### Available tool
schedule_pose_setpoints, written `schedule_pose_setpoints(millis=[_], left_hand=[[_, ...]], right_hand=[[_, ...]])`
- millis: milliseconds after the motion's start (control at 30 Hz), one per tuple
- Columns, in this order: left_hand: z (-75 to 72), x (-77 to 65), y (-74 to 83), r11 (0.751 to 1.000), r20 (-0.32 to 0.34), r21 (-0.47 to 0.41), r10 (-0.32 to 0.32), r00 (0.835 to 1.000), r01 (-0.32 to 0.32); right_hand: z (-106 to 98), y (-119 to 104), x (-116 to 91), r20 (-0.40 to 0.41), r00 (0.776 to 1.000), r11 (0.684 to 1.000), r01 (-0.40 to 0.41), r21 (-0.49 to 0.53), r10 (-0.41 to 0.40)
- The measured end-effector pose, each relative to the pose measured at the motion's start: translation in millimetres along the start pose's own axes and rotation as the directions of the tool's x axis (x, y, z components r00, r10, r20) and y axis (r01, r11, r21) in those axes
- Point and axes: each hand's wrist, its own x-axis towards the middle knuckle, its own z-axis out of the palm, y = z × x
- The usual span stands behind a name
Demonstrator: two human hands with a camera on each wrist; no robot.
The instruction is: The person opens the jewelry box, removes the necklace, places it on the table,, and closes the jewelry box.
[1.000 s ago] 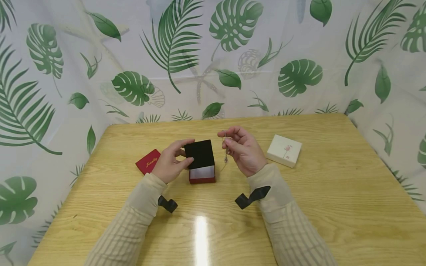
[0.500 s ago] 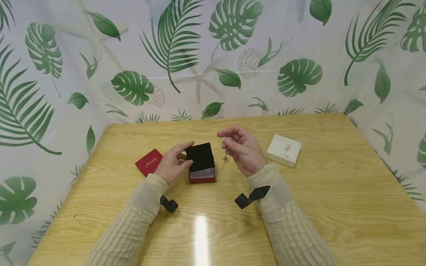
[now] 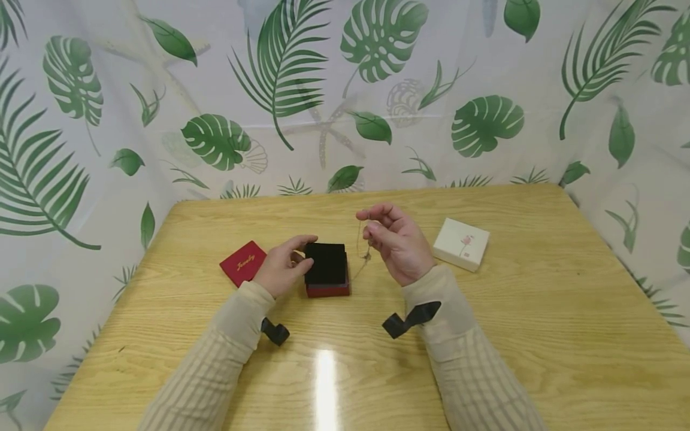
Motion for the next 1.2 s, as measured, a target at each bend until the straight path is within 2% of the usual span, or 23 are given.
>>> schedule_pose_setpoints(millis=[367, 533, 667, 867, 1067, 1200], left_hand=[[0.0, 1.1, 2.2, 0.998, 0.022, 0.015, -0.069, 0.997, 0.069], [0.1, 0.8, 2.9, 0.996, 0.033, 0.066, -0.061, 0.998, 0.059], [0.6, 1.0, 2.1, 0.991, 0.030, 0.130, -0.045, 0.999, 0.040], [1.5, 2.0, -1.2, 0.983, 0.022, 0.176, -0.057, 0.998, 0.052], [1.5, 2.3, -1.7, 0.980, 0.016, 0.188, -0.064, 0.998, 0.060], [2.4, 1.0, 2.4, 0.977, -0.031, 0.203, -0.057, 0.998, 0.063]], right_hand=[[6, -15, -3, -0.005, 0.997, 0.995, 0.077, 0.061, -0.077], [7, -23, -4, 0.018, 0.991, 0.982, 0.126, 0.137, -0.130], [7, -26, -5, 0.018, 0.987, 0.980, 0.155, 0.129, -0.158], [6, -26, -4, 0.052, 0.985, 0.972, 0.156, 0.173, -0.167], [8, -26, -4, 0.054, 0.984, 0.973, 0.158, 0.171, -0.169], [11, -24, -3, 0.069, 0.986, 0.976, 0.137, 0.169, -0.151]])
